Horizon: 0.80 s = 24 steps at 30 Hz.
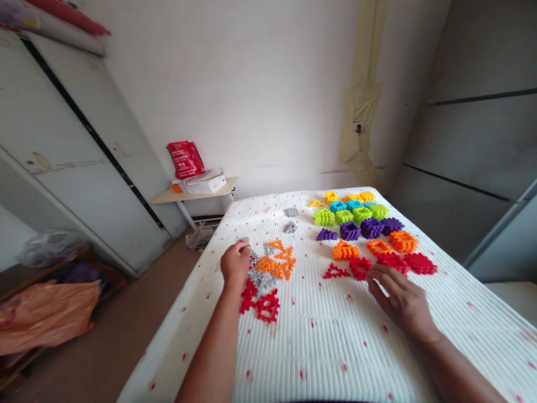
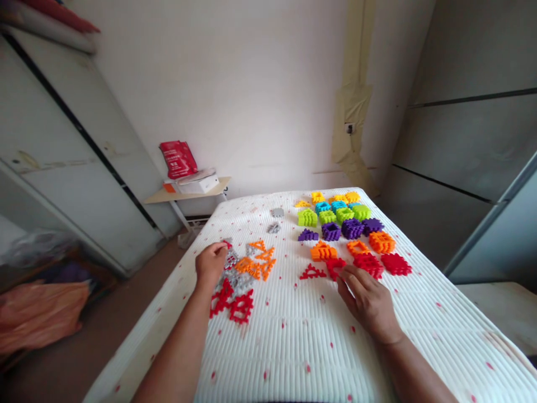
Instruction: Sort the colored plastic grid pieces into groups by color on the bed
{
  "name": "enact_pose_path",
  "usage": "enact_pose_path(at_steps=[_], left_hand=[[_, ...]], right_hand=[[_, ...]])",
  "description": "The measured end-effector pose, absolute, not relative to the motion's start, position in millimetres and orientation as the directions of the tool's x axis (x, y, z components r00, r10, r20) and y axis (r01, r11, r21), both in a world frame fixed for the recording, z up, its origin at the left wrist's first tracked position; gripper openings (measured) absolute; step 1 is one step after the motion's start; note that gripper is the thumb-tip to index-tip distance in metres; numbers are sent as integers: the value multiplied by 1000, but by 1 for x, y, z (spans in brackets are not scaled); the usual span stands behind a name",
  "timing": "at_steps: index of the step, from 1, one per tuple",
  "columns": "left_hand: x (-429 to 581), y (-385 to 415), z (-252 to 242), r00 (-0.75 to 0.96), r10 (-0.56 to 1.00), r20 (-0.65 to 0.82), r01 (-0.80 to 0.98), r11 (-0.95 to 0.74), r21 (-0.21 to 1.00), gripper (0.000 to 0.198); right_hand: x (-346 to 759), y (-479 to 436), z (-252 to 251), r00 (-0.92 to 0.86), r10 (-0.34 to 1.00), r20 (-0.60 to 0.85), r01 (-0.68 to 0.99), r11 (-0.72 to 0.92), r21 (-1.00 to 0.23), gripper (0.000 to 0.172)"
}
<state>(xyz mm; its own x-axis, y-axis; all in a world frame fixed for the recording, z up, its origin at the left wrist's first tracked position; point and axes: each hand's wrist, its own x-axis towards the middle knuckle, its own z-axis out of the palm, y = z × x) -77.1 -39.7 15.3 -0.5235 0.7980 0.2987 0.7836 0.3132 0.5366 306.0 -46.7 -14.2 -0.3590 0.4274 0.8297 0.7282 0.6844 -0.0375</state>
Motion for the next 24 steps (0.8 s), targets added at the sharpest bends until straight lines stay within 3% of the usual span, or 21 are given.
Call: enact_pose_path(at_steps=[7, 14, 19, 24], left_hand=[[-124, -7, 10, -539, 838, 82, 807, 486, 336, 23], [-119, 1, 5, -545, 838, 39, 824, 526, 210, 24], [-117, -3, 6, -528, 845, 87, 840, 506, 195, 28], [-119, -11, 14, -559, 808, 188, 818, 499, 288, 33]], right_hand=[[301, -50, -11, -372, 418, 829, 704, 709, -42, 12], [300, -51, -12, -359, 499, 789, 718, 687, -108, 14], [299, -53, -8, -346, 517, 783, 721, 681, -130, 15], [298, -54, -5, -340, 528, 778, 714, 684, -152, 18]])
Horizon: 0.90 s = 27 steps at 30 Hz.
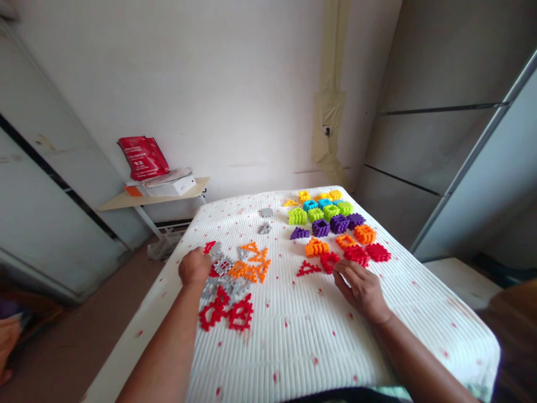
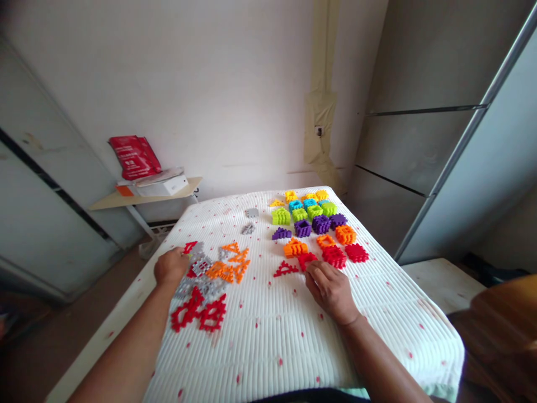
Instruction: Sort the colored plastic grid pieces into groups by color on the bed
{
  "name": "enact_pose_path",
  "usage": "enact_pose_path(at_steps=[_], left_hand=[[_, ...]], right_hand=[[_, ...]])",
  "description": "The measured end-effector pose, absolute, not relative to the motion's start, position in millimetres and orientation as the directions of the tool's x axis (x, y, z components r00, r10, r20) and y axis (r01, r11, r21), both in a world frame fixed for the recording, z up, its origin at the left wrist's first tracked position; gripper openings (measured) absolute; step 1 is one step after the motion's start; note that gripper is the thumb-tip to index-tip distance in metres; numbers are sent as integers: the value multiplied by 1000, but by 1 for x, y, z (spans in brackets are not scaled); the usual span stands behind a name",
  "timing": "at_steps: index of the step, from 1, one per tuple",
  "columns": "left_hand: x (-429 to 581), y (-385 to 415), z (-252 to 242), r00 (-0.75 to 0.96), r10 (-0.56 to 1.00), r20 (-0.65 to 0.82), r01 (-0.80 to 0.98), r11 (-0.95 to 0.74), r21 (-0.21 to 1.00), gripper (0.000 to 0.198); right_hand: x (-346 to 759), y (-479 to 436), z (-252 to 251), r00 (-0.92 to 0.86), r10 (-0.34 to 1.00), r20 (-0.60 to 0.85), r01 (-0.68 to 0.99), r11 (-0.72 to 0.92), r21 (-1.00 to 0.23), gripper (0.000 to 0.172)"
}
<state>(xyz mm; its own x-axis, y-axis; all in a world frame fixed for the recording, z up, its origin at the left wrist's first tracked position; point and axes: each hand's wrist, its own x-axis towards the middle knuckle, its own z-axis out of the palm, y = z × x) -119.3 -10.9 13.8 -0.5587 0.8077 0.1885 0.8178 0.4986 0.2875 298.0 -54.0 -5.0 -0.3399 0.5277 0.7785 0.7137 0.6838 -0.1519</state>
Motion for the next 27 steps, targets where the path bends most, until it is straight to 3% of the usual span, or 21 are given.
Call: enact_pose_path(at_steps=[3, 5, 7, 10, 13, 17, 22, 27], left_hand=[[-110, -16, 18, -548, 798, 249, 814, 440, 379, 35], [-93, -24, 18, -495, 829, 262, 798, 313, 516, 33], [-68, -34, 16, -400, 881, 253, 622, 59, 781, 30], [-26, -51, 12, -280, 941, 191, 338, -90, 937, 28], [7, -64, 7, -174, 977, 123, 192, -88, 977, 25], [33, -73, -1, -40, 994, 102, 124, -96, 988, 20], [49, -78, -10, 58, 995, 82, 78, -86, 993, 17], [55, -79, -15, -61, 990, 129, 152, -118, 981, 17]], right_hand=[[299, -54, -6, -334, 529, 780, 713, 683, -159, 16], [297, -55, -7, -323, 548, 771, 689, 695, -205, 14], [290, -58, -8, -290, 611, 737, 645, 694, -322, 14], [270, -66, -8, -217, 751, 624, 550, 622, -557, 15], [245, -70, -7, -188, 821, 539, 435, 562, -704, 18], [224, -67, -7, -167, 840, 516, 354, 539, -764, 22], [220, -65, -10, -148, 819, 554, 389, 563, -729, 17], [223, -70, -13, -206, 763, 613, 491, 623, -609, 11]])
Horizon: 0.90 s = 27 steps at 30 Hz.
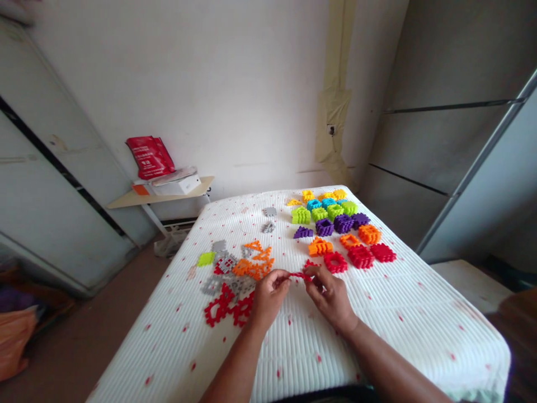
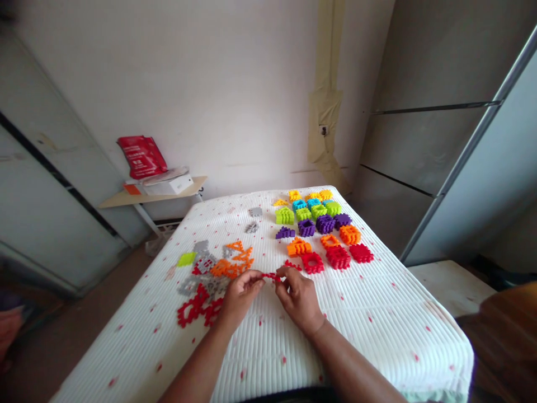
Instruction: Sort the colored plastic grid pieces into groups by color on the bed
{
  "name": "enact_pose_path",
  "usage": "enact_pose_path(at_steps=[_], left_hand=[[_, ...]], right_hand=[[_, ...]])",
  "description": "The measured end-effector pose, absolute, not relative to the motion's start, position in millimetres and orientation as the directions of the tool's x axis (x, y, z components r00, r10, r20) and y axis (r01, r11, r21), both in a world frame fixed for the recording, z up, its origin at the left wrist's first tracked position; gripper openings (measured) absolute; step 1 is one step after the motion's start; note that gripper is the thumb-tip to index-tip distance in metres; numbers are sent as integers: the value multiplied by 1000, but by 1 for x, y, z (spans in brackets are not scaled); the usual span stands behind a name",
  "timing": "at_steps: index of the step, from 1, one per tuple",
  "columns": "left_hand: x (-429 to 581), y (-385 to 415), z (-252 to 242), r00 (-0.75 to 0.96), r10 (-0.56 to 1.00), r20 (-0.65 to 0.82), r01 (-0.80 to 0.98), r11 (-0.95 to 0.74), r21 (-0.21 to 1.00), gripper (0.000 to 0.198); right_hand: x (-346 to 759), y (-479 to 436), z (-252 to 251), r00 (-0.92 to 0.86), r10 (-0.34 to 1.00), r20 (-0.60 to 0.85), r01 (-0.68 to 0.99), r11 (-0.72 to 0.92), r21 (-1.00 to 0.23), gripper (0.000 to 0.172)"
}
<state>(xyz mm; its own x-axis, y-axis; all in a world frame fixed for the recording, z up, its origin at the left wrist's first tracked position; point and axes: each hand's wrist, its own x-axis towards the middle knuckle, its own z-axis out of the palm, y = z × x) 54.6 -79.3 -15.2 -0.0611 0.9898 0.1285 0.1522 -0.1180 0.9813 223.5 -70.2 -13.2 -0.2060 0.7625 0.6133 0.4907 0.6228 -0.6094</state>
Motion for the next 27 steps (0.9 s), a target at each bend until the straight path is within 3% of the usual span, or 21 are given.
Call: enact_pose_path(at_steps=[6, 13, 17, 22, 24, 27], left_hand=[[59, -91, -13, 34, 995, 96, 143, -100, 985, 33], [61, -88, -24, 4, 998, 55, 225, -54, 973, 26], [57, -85, -28, -25, 999, 42, 304, -32, 952, 23], [52, -87, -26, -46, 997, 63, 478, -33, 878, 17], [52, -90, -27, -31, 992, 121, 633, -75, 770, 14], [54, -96, -28, 78, 970, 231, 845, -187, 501, 18]], right_hand=[[222, -74, -17, -427, 609, 668, 685, 701, -201, 13], [220, -75, -18, -488, 562, 668, 694, 714, -93, 21], [219, -71, -24, -486, 599, 637, 686, 712, -147, 20], [230, -70, -29, -456, 729, 510, 659, 662, -357, 13], [238, -72, -28, -427, 779, 459, 662, 615, -428, 12], [252, -77, -25, -399, 828, 395, 654, 559, -510, 15]])
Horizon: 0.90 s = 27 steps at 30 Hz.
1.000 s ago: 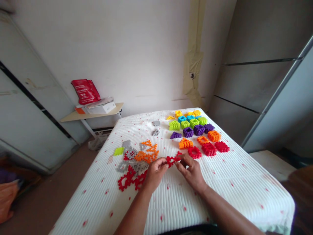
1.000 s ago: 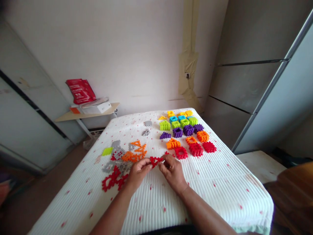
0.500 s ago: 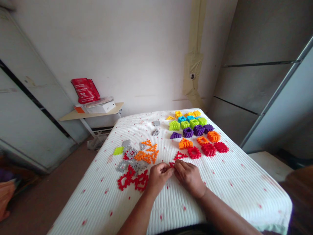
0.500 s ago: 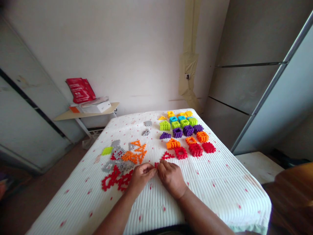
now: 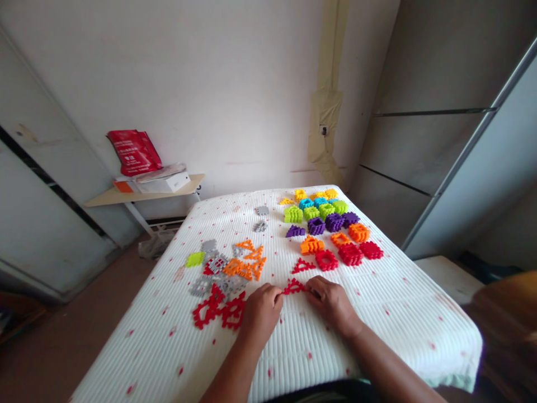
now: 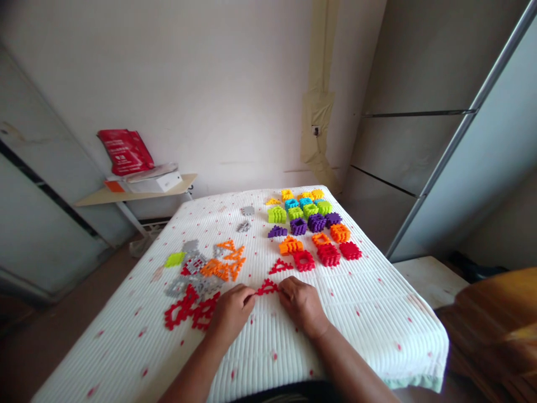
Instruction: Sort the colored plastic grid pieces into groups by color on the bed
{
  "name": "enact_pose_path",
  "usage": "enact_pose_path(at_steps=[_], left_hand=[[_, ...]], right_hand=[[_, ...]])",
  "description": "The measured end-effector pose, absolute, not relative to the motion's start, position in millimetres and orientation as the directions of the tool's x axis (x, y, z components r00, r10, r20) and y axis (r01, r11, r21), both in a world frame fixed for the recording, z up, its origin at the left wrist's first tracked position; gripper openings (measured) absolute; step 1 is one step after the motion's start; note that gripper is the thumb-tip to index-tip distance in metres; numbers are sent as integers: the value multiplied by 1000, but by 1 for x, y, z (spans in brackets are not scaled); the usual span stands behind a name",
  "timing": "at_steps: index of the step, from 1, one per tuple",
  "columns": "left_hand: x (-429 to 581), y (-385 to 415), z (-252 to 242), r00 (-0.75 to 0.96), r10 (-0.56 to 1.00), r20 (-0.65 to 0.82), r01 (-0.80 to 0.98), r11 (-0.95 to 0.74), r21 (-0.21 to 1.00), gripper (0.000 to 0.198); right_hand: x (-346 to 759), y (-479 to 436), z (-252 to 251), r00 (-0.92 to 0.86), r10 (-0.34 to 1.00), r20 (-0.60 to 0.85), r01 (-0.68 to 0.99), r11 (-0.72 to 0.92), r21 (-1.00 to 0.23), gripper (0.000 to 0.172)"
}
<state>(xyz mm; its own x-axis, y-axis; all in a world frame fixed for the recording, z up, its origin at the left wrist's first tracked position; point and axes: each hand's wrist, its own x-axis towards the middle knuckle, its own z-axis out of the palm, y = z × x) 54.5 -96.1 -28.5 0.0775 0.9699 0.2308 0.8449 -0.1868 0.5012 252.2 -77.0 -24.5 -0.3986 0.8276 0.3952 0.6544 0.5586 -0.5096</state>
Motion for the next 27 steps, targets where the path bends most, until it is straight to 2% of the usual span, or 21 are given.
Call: enact_pose_path(at_steps=[3, 5, 11, 20, 27], left_hand=[[56, -101, -31, 192, 937, 291, 927, -270, 259, 22], [56, -101, -32, 223, 916, 332, 939, -294, 178, 23], [57, -82, -29, 220, 862, 457, 928, -329, 173, 24], [77, -55, -21, 289, 884, 368, 944, -327, 44, 22], [82, -51, -22, 289, 904, 315, 951, -309, 16, 24]], right_hand=[[265, -82, -21, -367, 857, 361, 620, 515, -592, 17], [270, -83, -21, -331, 872, 360, 603, 490, -630, 18], [273, -81, -23, -265, 881, 393, 588, 470, -658, 17], [272, -79, -24, -228, 890, 394, 600, 447, -663, 15], [272, -79, -27, -222, 894, 390, 592, 441, -675, 13]])
